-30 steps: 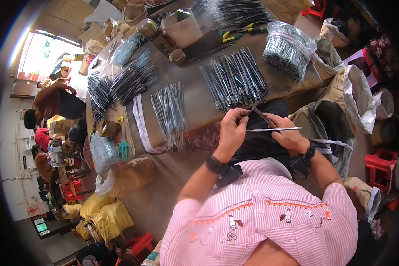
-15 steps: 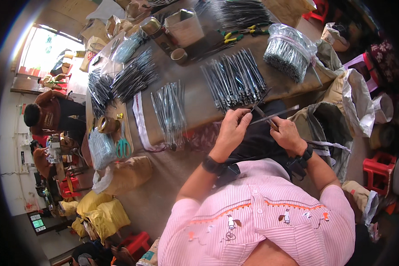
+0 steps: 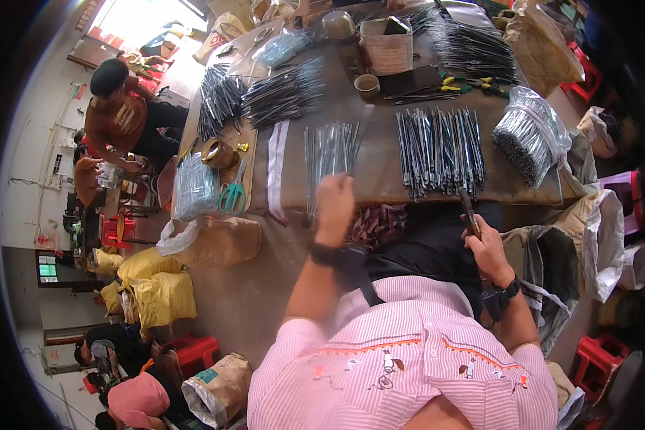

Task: The person uses pliers to cut metal rods one at a time and places the cut pieces on the table. The person repeats this action throughout the clip, handling each rod individually.

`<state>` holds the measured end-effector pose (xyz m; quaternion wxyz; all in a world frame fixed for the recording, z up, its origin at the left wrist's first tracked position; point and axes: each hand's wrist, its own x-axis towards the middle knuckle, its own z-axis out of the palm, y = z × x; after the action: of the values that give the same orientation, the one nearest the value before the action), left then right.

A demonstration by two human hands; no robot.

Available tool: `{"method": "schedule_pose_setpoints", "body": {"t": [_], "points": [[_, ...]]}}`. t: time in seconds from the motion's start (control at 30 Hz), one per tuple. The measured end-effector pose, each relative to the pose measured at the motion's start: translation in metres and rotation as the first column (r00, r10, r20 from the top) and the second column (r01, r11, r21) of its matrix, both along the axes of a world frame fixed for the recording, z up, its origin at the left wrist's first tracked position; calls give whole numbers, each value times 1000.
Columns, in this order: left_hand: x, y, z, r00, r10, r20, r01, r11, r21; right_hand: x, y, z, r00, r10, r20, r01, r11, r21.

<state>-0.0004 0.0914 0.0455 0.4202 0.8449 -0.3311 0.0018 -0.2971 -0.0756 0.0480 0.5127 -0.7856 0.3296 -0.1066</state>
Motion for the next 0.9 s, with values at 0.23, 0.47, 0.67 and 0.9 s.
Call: {"method": "schedule_pose_setpoints", "body": {"t": [0.23,0.47,0.67,0.9], "points": [[57,32,-33,983,177,54,-185,958,219,-9,-2,-7,981,-117,152,77,967,244],[20,18,7,974,139,181,-199,908,370,-11,0,2,966,-138,219,71,955,286],[-24,-40,3,998,-5,70,-18,948,317,-7,1,8,940,-194,281,57,900,431],[-35,-97,-36,993,-67,-98,104,892,439,-19,3,5,947,-215,238,81,878,473]]}}
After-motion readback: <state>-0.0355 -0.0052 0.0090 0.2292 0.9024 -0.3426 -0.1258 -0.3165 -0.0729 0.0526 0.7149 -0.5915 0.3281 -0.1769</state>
